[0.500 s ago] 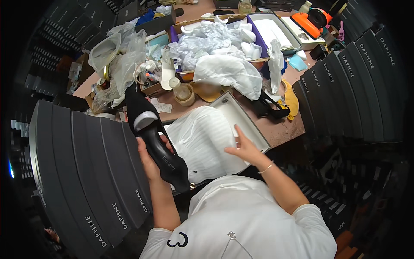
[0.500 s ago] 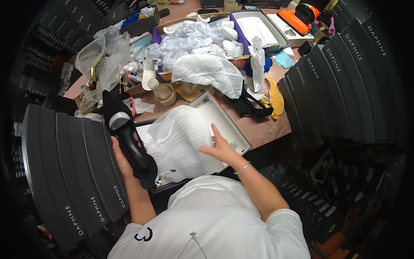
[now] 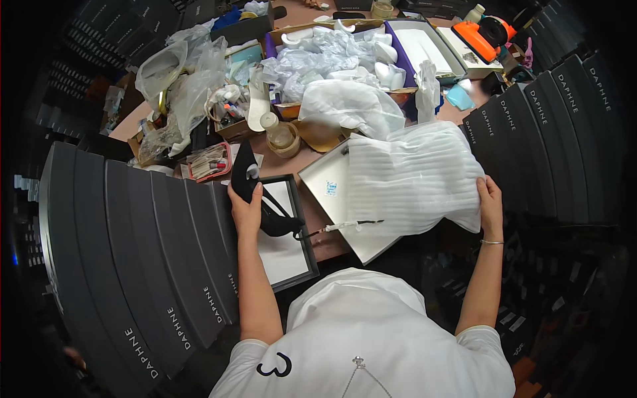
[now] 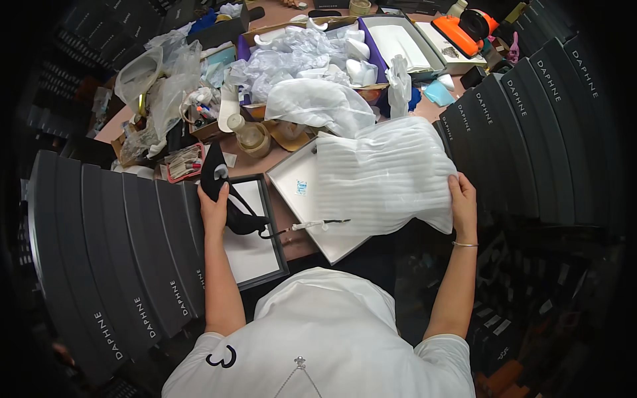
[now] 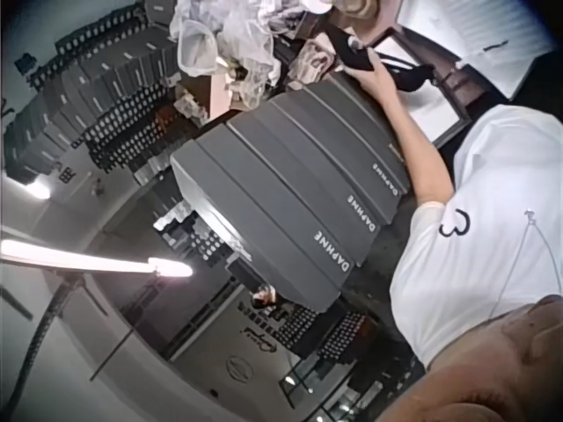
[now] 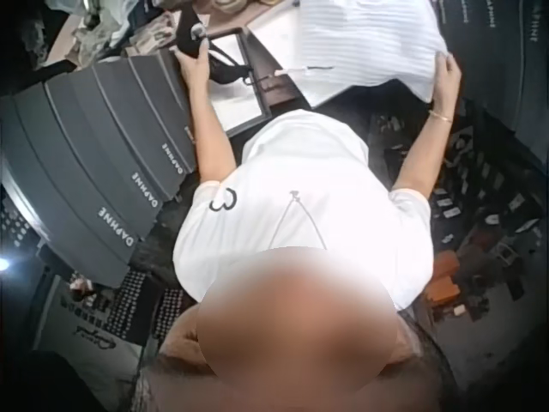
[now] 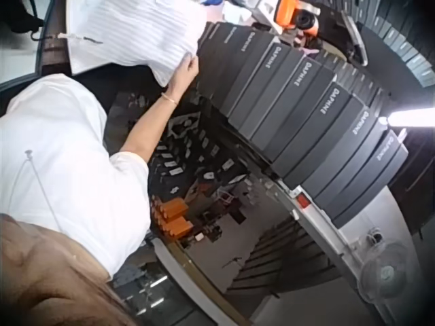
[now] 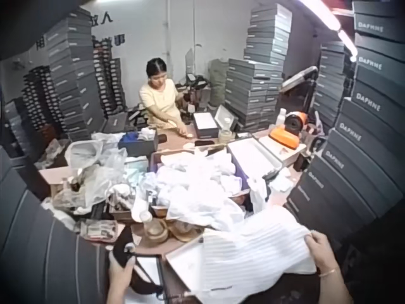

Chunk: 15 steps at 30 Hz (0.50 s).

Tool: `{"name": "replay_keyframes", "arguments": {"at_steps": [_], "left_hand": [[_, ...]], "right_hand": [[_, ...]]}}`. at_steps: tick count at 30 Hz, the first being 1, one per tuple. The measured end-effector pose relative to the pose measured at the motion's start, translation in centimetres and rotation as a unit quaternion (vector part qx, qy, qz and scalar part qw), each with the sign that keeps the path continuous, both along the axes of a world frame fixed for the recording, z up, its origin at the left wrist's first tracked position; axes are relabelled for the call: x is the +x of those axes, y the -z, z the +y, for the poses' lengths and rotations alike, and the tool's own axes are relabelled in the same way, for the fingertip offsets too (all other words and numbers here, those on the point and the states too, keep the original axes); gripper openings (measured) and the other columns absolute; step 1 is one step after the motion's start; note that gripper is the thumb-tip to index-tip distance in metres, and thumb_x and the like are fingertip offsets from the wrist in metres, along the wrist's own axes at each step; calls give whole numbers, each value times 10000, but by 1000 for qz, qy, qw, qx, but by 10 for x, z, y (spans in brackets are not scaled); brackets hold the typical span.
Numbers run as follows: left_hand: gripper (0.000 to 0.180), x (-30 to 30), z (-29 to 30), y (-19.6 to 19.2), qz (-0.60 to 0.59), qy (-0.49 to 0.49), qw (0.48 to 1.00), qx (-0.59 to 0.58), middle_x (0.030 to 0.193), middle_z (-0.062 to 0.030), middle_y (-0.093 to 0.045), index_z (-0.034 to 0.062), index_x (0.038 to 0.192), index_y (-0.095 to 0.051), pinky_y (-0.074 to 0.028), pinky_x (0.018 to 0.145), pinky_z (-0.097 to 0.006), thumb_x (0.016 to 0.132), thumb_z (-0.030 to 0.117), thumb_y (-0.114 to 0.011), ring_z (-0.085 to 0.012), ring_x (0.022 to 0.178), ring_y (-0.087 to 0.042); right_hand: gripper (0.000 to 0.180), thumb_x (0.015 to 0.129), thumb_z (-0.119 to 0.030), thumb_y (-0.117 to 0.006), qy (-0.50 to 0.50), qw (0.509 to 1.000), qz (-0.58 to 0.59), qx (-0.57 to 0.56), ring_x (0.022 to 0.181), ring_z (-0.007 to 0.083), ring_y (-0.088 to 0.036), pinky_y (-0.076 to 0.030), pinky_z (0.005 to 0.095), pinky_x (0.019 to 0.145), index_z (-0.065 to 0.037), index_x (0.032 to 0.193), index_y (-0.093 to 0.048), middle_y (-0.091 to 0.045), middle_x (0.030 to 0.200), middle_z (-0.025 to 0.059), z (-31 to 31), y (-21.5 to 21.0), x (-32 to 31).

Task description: Cleaning and packaging a pair of black high-heeled shoes into a branded shoe box using protective paper and foam inserts.

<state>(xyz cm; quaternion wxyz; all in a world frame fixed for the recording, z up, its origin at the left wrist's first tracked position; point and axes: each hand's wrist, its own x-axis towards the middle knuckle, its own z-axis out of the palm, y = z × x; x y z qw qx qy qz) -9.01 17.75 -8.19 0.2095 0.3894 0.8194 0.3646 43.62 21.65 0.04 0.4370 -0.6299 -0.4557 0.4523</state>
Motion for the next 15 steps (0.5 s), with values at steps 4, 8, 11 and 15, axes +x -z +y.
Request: {"name": "replay_keyframes", "arguments": {"at_steps": [4,8,11,15], "left_hand": [[774,21,10,-36,159,89,979,89,1356,-258,-410,-23,1434,-290,-350,1052,-445,848,281,-695,-432,1238,-428],[711,100,8,-33,-306,265,914,37,1341,-234,-462,-65,1396,-346,-538,877,-353,831,120,-735,-305,1177,-543],[969,154,24,6,-486,255,834,-52,1509,-235,-237,-11,1500,-65,-284,1111,-380,879,425,-668,-293,1395,-295],[684,218,29,20,-725,296,618,-65,1422,-115,-432,40,1466,-279,-370,1048,-342,946,365,-582,-196,1288,-429]], "right_hand": [[248,993,-209,-523,33,992,125,3,863,74,-592,-475,232,790,-1,1098,-608,-656,989,16,-15,12,4],[264,989,-171,-517,-19,974,226,1,920,107,-623,-490,250,827,19,1159,-588,-665,1057,52,-20,-2,-25],[304,972,-163,-541,-73,958,277,8,935,120,-627,-488,258,851,37,1199,-566,-659,1104,70,-31,-37,-38],[348,950,-211,-574,-130,972,198,13,947,149,-641,-484,282,880,61,1166,-589,-673,1076,95,-56,-62,-27]]}}
